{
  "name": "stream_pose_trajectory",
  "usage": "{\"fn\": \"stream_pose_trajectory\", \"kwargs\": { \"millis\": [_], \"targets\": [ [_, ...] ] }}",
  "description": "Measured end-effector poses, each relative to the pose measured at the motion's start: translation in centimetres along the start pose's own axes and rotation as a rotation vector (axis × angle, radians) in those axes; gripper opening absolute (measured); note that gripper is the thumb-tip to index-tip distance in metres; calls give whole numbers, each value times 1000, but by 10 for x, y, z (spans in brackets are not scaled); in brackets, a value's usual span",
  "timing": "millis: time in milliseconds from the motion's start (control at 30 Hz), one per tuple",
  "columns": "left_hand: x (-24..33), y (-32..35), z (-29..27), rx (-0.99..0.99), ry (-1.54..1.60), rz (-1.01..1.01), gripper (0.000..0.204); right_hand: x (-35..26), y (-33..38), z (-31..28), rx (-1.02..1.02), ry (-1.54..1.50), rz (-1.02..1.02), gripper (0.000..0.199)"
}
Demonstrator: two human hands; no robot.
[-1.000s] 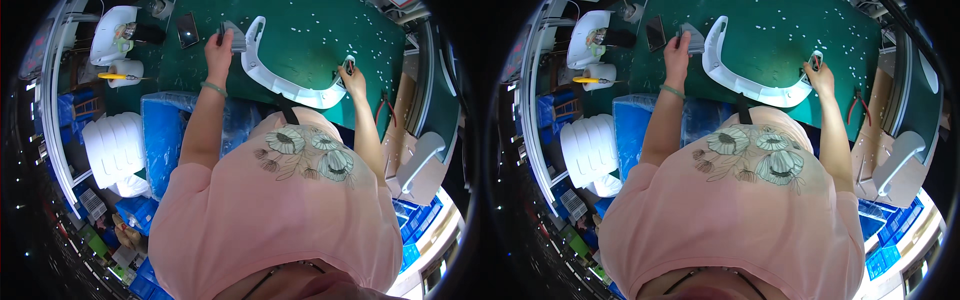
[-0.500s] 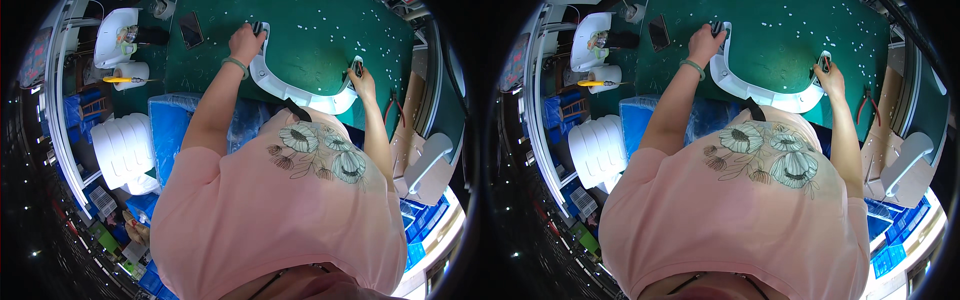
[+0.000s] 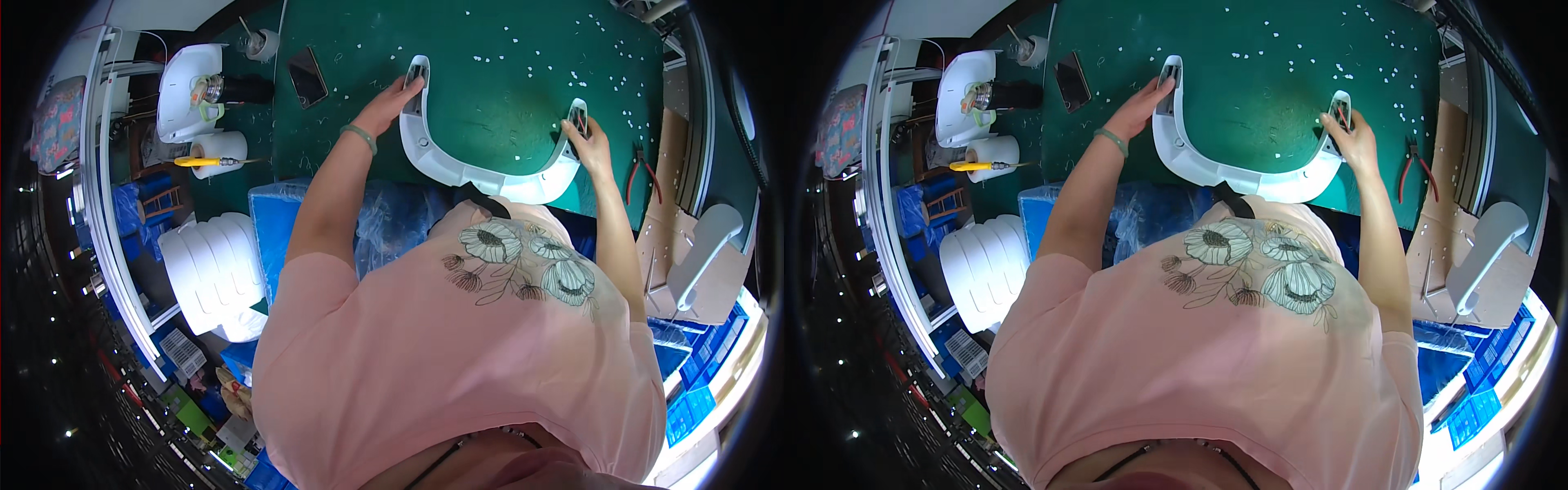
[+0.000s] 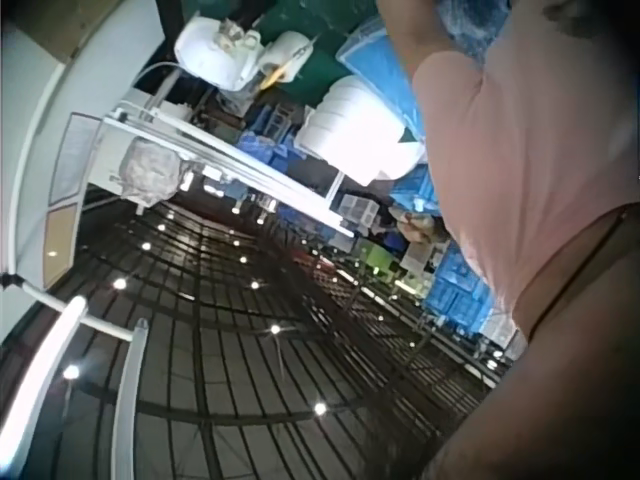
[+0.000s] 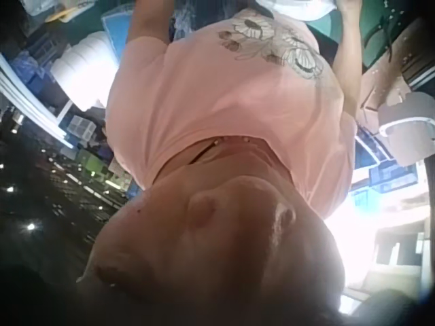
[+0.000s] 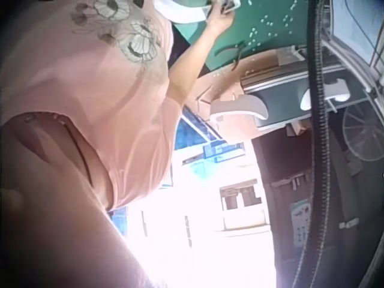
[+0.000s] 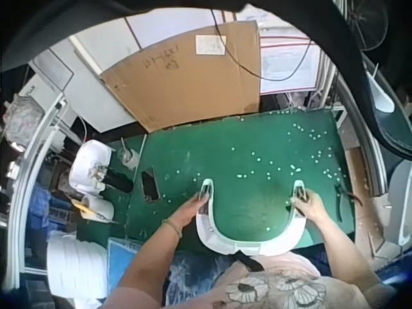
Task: The person trims plastic parts with a blade, inserts small plastic components into them, and cleans the stacked parts with an air gun. Then, the person packs the parts into a plastic bag within a crate, ties the bag shut, and stacks the crate onto a pile of crates.
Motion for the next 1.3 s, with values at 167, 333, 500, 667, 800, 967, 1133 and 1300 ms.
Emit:
{"fn": "stream_pose_trajectory", "kwargs": {
  "millis": [167, 333, 500, 667, 800, 967, 1133, 1300],
  "targets": [
    [61, 33, -11, -124, 501, 205, 42, 28, 25, -27, -32, -728, 231, 52],
    [80, 41, -16, -53, 369, 402, 42, -13, 48, -54, -48, -643, 22, 57],
    [83, 50, -11, -96, 394, 353, 41, 1, 54, -67, 78, -688, 303, 54],
    [201, 115, 28, 635, -469, 968, 75, -57, 59, -81, 35, -525, 75, 47],
    [212, 86, 153, -60, -4, 832, 82, -94, 74, -55, -201, -663, 188, 38],
    [226, 103, 175, -395, 503, 840, 64, -100, 90, -49, -228, -598, 189, 38],
    [216, 110, 177, -374, 488, 841, 48, -121, 107, -44, -137, -573, 72, 32],
    [208, 115, 163, -33, 256, 895, 59, -93, 114, -30, -49, -836, 131, 39]
  ]
}}
Point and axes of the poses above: each hand's wrist, its own y-axis away from the middle knuckle, its own z-axis out of the palm, x = y × z, the point moved 9 cm from there along -y, towards the middle knuckle, and after that the axes turned 10 degrees about -y, right-handed, at the moved point
